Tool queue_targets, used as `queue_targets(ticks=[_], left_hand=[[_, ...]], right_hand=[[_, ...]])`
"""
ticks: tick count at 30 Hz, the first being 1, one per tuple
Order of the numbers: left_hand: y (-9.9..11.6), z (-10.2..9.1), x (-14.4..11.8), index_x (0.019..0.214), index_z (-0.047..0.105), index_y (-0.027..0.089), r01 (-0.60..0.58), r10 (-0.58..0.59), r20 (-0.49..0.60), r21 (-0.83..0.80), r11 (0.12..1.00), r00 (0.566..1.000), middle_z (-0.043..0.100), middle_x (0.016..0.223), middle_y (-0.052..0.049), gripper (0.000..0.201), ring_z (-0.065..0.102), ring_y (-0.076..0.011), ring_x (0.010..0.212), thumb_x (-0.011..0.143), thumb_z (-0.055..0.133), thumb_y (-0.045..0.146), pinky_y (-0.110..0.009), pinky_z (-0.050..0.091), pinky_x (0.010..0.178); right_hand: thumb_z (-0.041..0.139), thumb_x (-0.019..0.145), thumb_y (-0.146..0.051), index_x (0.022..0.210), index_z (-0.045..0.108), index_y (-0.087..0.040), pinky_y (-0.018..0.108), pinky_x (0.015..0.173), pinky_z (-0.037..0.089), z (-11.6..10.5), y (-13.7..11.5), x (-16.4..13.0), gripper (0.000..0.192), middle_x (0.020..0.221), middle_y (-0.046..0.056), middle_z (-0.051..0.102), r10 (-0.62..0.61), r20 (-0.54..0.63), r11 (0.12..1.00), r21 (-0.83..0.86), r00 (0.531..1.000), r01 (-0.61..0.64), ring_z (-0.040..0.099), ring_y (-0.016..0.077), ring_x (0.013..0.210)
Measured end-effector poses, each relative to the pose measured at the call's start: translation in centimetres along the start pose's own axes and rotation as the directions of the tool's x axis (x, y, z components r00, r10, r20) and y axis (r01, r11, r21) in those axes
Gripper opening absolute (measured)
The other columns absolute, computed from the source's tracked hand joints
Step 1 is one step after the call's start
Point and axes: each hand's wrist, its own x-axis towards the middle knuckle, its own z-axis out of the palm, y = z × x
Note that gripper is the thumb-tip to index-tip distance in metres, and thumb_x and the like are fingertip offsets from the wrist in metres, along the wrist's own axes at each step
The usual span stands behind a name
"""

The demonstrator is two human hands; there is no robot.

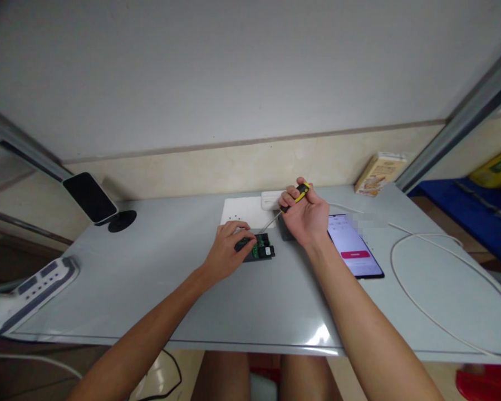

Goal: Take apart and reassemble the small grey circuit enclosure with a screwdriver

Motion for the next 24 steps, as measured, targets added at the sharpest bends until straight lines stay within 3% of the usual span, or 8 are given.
queue_targets(ticks=[5,10,13,18,24], left_hand=[[-0.8,-0.8,2.7,0.098,0.075,0.026,0.048,-0.045,-0.033,0.085,0.995,0.998,0.067,0.116,-0.005,0.012,0.055,-0.0245,0.117,0.098,0.062,0.028,-0.044,0.039,0.1],[-2.5,-0.2,7.1,0.094,0.077,0.022,0.021,-0.046,0.132,0.186,0.982,0.99,0.07,0.1,-0.007,0.015,0.055,-0.0278,0.108,0.096,0.064,0.03,-0.045,0.04,0.096],[-3.5,0.5,8.2,0.097,0.078,0.023,0.039,-0.072,0.195,0.168,0.985,0.978,0.068,0.091,-0.006,0.013,0.054,-0.0277,0.103,0.093,0.069,0.031,-0.043,0.041,0.092],[-4.6,0.0,6.9,0.102,0.078,0.025,0.052,-0.059,0.079,0.097,0.994,0.995,0.067,0.09,-0.005,0.026,0.051,-0.0241,0.098,0.102,0.054,0.035,-0.04,0.041,0.091],[-5.1,-1.7,3.3,0.094,0.075,0.02,-0.063,0.062,-0.017,-0.069,0.996,0.998,0.069,0.086,-0.004,0.035,0.057,-0.019,0.086,0.106,0.044,0.031,-0.035,0.043,0.084]], right_hand=[[0.062,0.093,-0.042,0.085,0.061,-0.028,0.031,0.058,0.048,-2.1,-0.4,0.7,0.015,0.067,-0.002,0.043,-0.049,-0.008,0.994,0.097,0.999,0.05,0.044,0.0145,0.057],[0.066,0.09,-0.035,0.086,0.059,-0.027,0.031,0.063,0.05,-2.8,0.1,1.0,0.012,0.072,-0.002,0.052,0.01,-0.024,0.986,0.169,1.0,-0.006,0.051,0.0144,0.063],[0.072,0.087,-0.032,0.086,0.059,-0.026,0.029,0.069,0.052,-2.8,0.6,1.1,0.015,0.078,-0.001,0.057,0.054,-0.037,0.979,0.197,0.998,-0.045,0.057,0.014,0.072],[0.083,0.079,-0.031,0.085,0.058,-0.024,0.026,0.081,0.053,-2.2,1.6,1.1,0.027,0.081,-0.003,0.061,0.078,-0.062,0.973,0.222,0.995,-0.063,0.063,0.0128,0.085],[0.084,0.076,-0.045,0.087,0.059,-0.027,0.033,0.09,0.053,0.1,3.8,-0.5,0.033,0.082,-0.003,0.062,0.088,0.023,0.995,0.052,0.996,-0.089,0.066,0.0171,0.088]])
